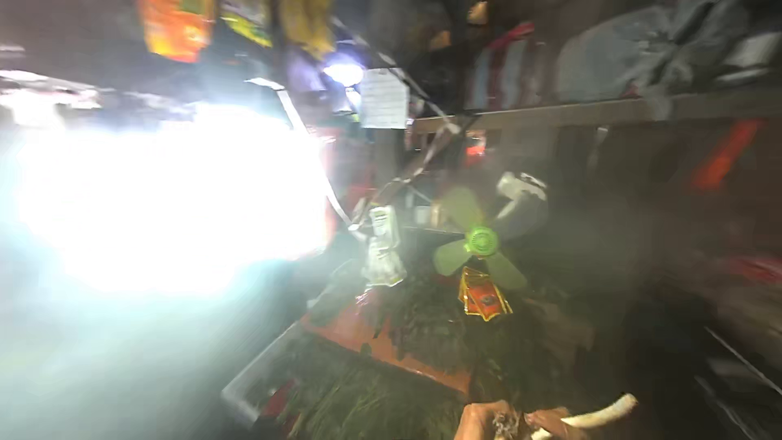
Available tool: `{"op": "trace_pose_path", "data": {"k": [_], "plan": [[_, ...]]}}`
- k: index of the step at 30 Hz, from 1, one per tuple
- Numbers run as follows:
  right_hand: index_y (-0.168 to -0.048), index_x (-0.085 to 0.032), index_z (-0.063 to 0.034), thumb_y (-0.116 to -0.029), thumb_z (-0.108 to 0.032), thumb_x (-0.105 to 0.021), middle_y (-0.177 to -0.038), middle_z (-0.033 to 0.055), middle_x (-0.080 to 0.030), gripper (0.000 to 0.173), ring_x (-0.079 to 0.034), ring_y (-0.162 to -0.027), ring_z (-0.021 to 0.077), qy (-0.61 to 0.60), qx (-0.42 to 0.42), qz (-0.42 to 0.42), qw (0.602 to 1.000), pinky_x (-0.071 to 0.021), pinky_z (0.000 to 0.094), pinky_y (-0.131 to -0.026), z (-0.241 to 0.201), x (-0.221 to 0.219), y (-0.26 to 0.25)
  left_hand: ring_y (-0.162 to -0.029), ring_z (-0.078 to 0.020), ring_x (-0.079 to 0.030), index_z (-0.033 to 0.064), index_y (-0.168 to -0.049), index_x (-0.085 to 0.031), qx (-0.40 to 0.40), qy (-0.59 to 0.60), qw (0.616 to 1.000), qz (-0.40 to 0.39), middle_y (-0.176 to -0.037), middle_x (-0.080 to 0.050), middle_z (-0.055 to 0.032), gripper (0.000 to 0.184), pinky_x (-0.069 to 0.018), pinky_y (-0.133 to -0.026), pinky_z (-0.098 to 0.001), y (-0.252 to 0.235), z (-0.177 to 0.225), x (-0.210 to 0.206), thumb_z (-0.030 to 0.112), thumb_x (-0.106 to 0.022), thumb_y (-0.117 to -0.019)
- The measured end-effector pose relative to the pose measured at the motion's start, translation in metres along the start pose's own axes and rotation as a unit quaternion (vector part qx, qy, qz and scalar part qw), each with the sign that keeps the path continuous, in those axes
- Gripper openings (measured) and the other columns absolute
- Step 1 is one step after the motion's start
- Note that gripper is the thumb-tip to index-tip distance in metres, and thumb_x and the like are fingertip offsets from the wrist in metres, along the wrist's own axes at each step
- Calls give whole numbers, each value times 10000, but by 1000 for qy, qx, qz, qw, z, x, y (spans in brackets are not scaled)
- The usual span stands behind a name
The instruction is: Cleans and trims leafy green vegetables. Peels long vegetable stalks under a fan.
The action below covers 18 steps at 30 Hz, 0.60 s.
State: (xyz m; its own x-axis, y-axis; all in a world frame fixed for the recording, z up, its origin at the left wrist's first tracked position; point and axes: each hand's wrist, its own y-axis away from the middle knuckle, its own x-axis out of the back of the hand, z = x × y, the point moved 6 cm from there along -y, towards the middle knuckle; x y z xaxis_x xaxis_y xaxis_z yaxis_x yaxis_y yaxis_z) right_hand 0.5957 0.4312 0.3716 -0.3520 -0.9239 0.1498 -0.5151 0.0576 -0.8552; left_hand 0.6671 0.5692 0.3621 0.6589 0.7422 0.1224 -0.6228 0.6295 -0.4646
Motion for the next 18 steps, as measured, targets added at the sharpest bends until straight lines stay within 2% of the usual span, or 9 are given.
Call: {"op": "trace_pose_path", "data": {"k": [1, 4, 5, 10, 14, 18], "plan": [[-1136, -703, -1, -976, -40, -605, -1087, 94, -741, 191, -676, -1092, 124, 18, -10, 26, 999, -527, 314, -1022, 0, -5, 2, -741, -44, -633, -68, -974, -666, 7, 15, 1000, -26, -808, -672, -39, 172, -548, -723, -261, -6, -4, 5, 94, -646, -920], [-1229, -697, -207, -1016, -99, -581, -1150, -63, -738, 266, -679, -1095, 54, 60, -51, 103, 992, -559, 271, -992, -1, -24, 3, -747, -25, -637, -53, -974, -676, 27, 61, 994, -90, -813, -679, -12, 127, -551, -733, -237, -17, -12, 19, 64, -659, -929], [-1242, -697, -243, -1018, -98, -580, -1156, -90, -737, 292, -682, -1093, 42, 70, -61, 124, 988, -565, 256, -982, -2, -30, 2, -741, -24, -648, -45, -980, -677, 33, 77, 991, -106, -813, -688, -3, 111, -562, -729, -235, -19, -14, 24, 50, -655, -926], [-1202, -707, -252, -1011, -104, -594, -1119, -96, -742, 267, -684, -1064, 15, 144, -79, 197, 966, -565, 210, -955, -3, -54, 2, -727, -31, -663, -6, -1012, -682, 61, 174, 964, -192, -819, -710, 23, 96, -573, -707, -230, -25, -32, 37, 35, -633, -940], [-1187, -710, -189, -1009, -106, -591, -1107, -85, -745, 230, -673, -1066, -21, 243, -80, 258, 932, -547, 180, -971, -7, -60, 16, -693, -14, -654, 9, -975, -681, 77, 216, 936, -266, -766, -701, 37, 72, -557, -678, -204, -34, -46, 29, 53, -643, -933], [-1256, -714, -268, -1045, -177, -564, -1129, -119, -747, 274, -690, -1055, 4, 244, -93, 280, 924, -567, 201, -957, -17, -59, 27, -693, 4, -647, 1, -960, -669, 91, 230, 913, -326, -760, -705, 38, 65, -544, -681, -187, -33, -46, 19, 14, -615, -927]]}}
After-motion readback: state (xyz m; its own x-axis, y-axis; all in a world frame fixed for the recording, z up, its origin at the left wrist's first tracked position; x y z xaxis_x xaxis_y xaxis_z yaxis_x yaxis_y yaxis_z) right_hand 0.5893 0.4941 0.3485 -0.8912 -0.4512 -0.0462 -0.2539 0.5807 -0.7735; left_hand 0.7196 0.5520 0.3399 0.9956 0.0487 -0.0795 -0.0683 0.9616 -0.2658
